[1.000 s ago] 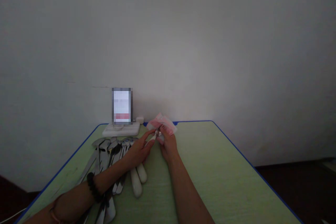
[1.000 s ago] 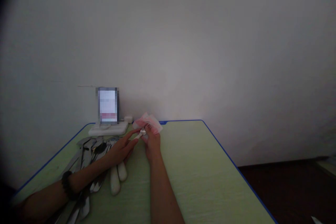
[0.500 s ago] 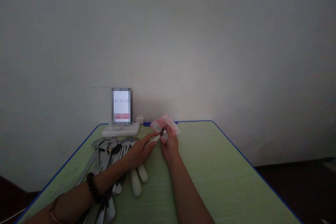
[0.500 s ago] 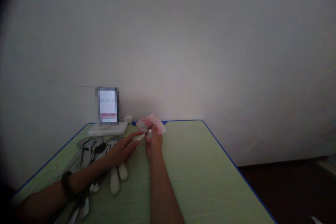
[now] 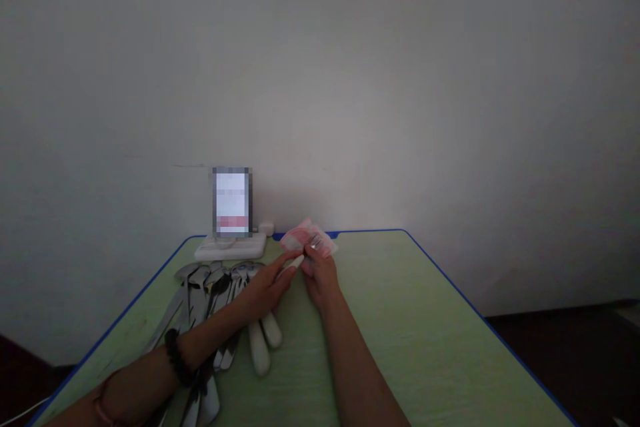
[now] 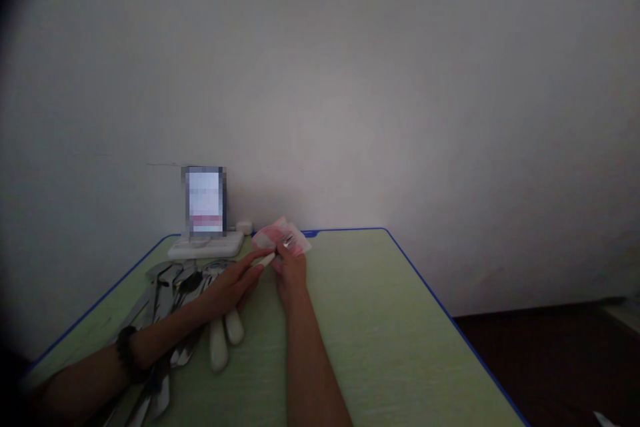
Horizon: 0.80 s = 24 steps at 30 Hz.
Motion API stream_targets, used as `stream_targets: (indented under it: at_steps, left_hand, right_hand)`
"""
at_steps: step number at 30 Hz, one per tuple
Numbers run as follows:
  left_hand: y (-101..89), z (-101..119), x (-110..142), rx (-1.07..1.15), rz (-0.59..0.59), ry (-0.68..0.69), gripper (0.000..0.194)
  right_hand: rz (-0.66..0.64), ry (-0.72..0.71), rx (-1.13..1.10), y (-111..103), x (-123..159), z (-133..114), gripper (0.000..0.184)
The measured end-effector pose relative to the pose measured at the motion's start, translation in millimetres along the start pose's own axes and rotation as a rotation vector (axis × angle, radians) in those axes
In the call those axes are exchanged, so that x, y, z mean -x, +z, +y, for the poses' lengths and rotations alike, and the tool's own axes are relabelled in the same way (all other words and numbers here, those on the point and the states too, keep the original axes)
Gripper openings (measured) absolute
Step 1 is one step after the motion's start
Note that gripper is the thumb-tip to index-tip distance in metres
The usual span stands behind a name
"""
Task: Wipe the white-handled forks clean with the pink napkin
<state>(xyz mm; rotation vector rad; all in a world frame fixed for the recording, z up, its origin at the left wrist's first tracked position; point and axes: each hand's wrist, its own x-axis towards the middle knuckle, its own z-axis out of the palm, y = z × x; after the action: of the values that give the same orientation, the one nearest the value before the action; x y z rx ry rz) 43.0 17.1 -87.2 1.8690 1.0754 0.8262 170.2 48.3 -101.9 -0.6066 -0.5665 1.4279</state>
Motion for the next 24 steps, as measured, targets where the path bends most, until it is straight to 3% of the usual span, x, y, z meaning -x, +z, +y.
stream_targets:
  at_steps: [12, 24]
  left_hand:
    - [-1.4, 4.5, 1.4, 0.004, -0.015, -0.004, 0.052]
    - [-1.6, 0.8, 0.6, 0.019, -0.033, -0.018, 0.054]
  right_hand:
    - [0.114, -0.028, -0.068, -0.1, -1.3, 0.7, 0.02]
    - [0.095, -0.007, 0.019, 3.7, 1.9, -2.7, 0.011]
